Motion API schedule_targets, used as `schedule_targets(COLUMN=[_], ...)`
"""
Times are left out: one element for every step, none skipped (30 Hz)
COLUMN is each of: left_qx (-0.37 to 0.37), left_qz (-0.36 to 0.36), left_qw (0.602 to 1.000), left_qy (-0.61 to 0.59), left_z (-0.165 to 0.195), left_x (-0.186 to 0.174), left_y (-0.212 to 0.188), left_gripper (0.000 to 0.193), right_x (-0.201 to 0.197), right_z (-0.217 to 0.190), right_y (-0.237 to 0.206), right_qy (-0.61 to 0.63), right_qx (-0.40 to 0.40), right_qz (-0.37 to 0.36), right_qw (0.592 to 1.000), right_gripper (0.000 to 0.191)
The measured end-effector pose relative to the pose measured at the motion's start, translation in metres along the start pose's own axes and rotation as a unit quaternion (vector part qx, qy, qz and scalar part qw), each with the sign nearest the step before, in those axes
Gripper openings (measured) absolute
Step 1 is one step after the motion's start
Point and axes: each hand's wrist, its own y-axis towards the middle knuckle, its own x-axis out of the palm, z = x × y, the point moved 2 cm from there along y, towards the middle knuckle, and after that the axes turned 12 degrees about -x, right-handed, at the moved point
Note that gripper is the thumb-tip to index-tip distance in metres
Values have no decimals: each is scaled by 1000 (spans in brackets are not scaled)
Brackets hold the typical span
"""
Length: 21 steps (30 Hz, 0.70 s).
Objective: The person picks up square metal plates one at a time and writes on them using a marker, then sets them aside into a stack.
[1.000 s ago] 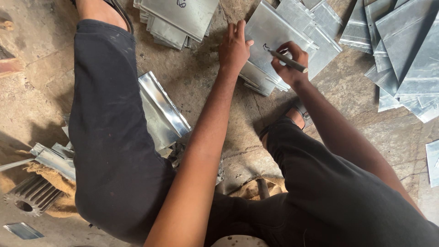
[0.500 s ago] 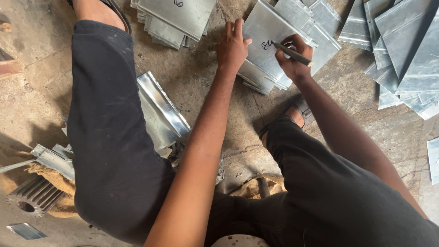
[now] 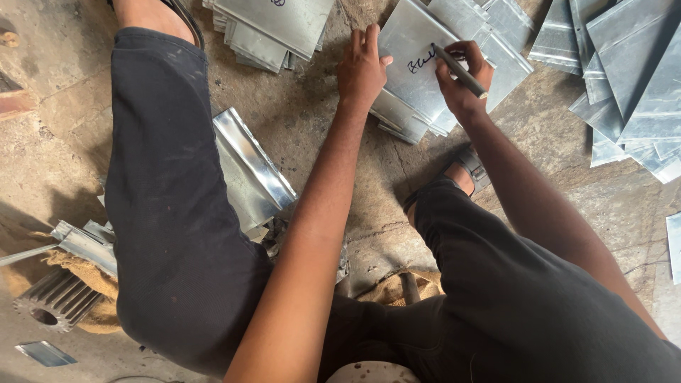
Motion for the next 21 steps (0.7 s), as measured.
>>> schedule_targets(left_qx=[-2, -1, 1, 2, 4, 6, 8, 9, 9, 9, 5, 1, -4, -26, -48, -70, -61, -52, -44, -27, -10], left_qz=[-4, -2, 1, 4, 5, 6, 7, 8, 9, 11, 9, 8, 10, 15, 23, 31, 61, 89, 116, 181, 240], left_qw=[1000, 1000, 1000, 1000, 1000, 1000, 1000, 1000, 1000, 1000, 1000, 999, 999, 997, 994, 990, 987, 983, 977, 964, 947], left_qy=[-4, 2, 7, 13, 10, 7, 4, 0, -3, -7, -23, -37, -49, -73, -96, -118, -134, -154, -173, -192, -214], left_z=[0, 0, 0, 1, 2, 3, 3, 3, 4, 4, 4, 4, 4, 4, 4, 4, 3, 4, 0, -7, -12], left_x=[0, 0, -1, -2, -2, -3, -4, -5, -6, -6, -6, -6, -7, -8, -10, -13, -18, -24, -31, -42, -54], left_y=[0, -1, -1, -2, -3, -2, -3, -2, -1, -1, 0, 0, -1, -2, -3, -4, -2, 2, 5, 14, 25], left_gripper=[67, 67, 67, 68, 68, 68, 68, 67, 65, 63, 59, 55, 51, 42, 35, 32, 23, 14, 6, 17, 29], right_x=[0, -1, -1, -1, -1, -2, -1, 0, 1, 0, -2, -4, -8, -11, -16, -18, -20, -25, -24, -27, -31], right_z=[1, 2, 2, 3, 3, 5, 7, 11, 15, 18, 21, 24, 24, 24, 27, 30, 31, 32, 32, 33, 35], right_y=[0, 0, 0, 0, -1, -2, -2, -2, -2, -2, -1, 0, 0, 0, -1, -4, -7, -9, -12, -15, -18], right_qy=[2, 3, 4, 15, 25, 35, 66, 97, 128, 126, 124, 124, 144, 168, 206, 244, 233, 219, 220, 217, 206], right_qx=[16, 31, 45, 38, 31, 24, 48, 73, 97, 76, 54, 30, -17, -65, -49, -33, -34, -34, -32, -30, -25], right_qz=[1, 2, 3, 1, 0, -2, 12, 27, 40, 62, 83, 104, 116, 127, 140, 152, 164, 174, 173, 170, 167], right_qw=[1000, 1000, 999, 999, 999, 999, 997, 992, 986, 987, 987, 986, 983, 975, 967, 957, 958, 960, 959, 961, 964], right_gripper=[12, 11, 9, 10, 10, 11, 9, 8, 9, 9, 10, 12, 15, 18, 18, 20, 22, 24, 23, 22, 20])
